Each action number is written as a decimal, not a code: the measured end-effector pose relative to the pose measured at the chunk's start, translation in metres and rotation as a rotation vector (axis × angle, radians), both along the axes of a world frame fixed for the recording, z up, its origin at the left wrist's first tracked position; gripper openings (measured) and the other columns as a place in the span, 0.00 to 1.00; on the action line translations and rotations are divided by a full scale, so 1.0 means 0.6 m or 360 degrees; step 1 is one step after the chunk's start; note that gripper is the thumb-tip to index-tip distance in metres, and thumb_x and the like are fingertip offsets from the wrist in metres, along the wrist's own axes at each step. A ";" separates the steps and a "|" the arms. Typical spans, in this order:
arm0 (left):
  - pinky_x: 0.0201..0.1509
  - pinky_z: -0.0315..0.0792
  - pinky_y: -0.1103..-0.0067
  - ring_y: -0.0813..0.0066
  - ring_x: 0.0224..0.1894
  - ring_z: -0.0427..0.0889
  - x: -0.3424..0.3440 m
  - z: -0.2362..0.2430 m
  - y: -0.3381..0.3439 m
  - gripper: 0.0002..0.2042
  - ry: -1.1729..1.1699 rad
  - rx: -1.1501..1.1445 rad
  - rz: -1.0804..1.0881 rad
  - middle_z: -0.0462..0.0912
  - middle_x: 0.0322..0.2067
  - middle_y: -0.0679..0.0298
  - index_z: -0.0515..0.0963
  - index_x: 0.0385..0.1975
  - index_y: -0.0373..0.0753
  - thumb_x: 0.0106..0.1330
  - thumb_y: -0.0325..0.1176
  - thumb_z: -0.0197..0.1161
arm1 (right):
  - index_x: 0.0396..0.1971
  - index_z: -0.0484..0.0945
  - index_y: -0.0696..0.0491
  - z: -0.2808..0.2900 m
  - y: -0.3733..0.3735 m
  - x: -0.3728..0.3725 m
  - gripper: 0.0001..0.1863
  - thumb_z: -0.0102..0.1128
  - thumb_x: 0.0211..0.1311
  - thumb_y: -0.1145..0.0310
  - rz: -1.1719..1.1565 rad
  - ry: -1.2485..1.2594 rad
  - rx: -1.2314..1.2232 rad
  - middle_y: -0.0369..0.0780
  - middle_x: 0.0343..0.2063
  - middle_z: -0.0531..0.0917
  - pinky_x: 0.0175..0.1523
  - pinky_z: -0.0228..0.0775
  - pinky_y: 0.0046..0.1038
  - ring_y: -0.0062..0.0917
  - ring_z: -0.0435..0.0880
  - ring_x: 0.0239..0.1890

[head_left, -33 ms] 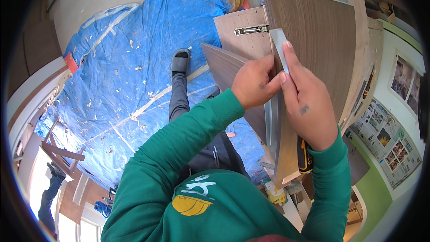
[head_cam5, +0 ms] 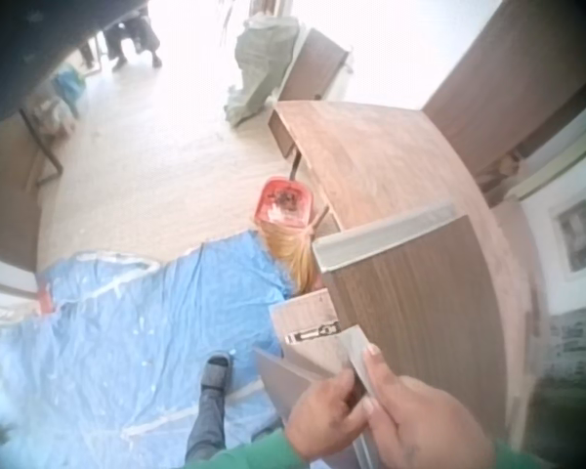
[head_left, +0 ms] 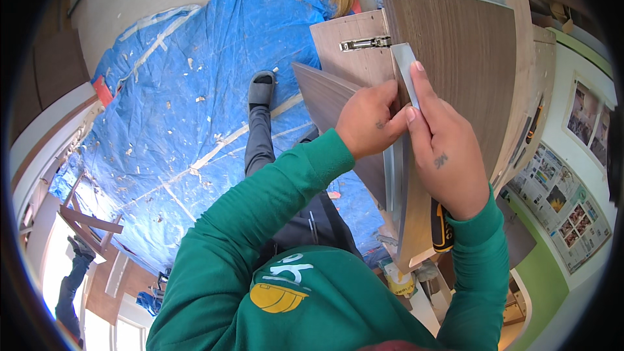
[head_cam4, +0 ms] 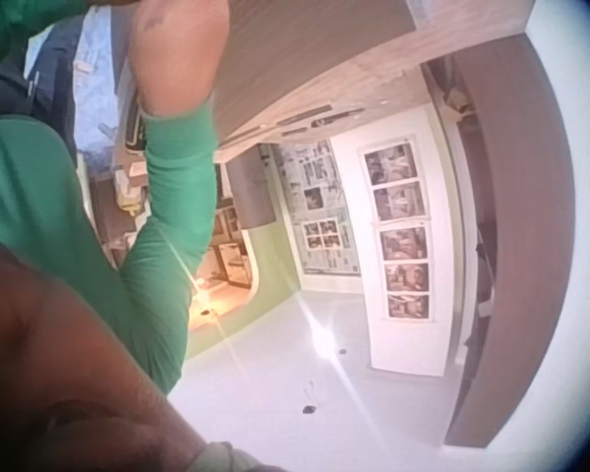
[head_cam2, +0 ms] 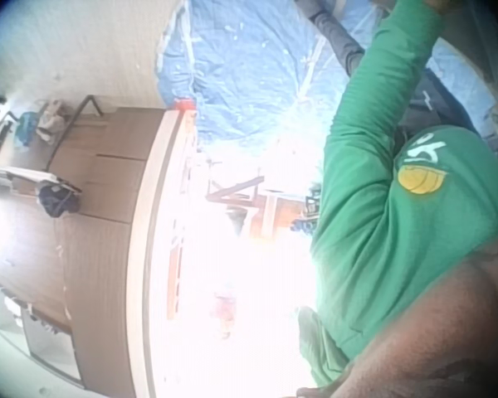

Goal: The person trims the edge of a wooden panel using a utility knife and a metal straightedge. They repeatedly reposition the panel and the straightedge to guide the knife along the edge, removing excess material.

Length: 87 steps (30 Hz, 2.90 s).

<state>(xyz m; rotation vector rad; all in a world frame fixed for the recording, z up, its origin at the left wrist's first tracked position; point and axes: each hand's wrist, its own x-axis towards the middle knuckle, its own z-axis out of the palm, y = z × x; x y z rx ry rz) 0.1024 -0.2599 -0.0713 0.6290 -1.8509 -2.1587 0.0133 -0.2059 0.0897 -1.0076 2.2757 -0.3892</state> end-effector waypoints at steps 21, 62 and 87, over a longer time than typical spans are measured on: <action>0.33 0.72 0.71 0.72 0.27 0.77 0.011 0.015 -0.055 0.15 0.0000 0.0293 0.0134 0.79 0.24 0.60 0.77 0.32 0.34 0.71 0.41 0.67 | 0.77 0.62 0.58 -0.020 0.003 -0.007 0.32 0.53 0.76 0.72 -0.0034 -0.0021 -0.0056 0.54 0.35 0.80 0.44 0.73 0.46 0.51 0.81 0.37; 0.27 0.65 0.69 0.77 0.24 0.66 -0.052 0.059 -0.078 0.22 -0.0210 0.0394 0.0242 0.69 0.16 0.58 0.72 0.23 0.31 0.77 0.41 0.62 | 0.79 0.60 0.52 0.023 0.039 0.015 0.35 0.56 0.74 0.75 -0.0036 -0.0006 0.0112 0.51 0.25 0.81 0.34 0.73 0.48 0.52 0.82 0.27; 0.28 0.66 0.68 0.74 0.22 0.67 -0.051 0.068 -0.084 0.23 -0.0180 0.0310 0.0258 0.72 0.17 0.55 0.75 0.23 0.30 0.79 0.42 0.60 | 0.79 0.60 0.53 0.023 0.036 0.017 0.35 0.55 0.73 0.76 0.0010 0.0038 0.0139 0.50 0.22 0.79 0.33 0.71 0.50 0.51 0.81 0.25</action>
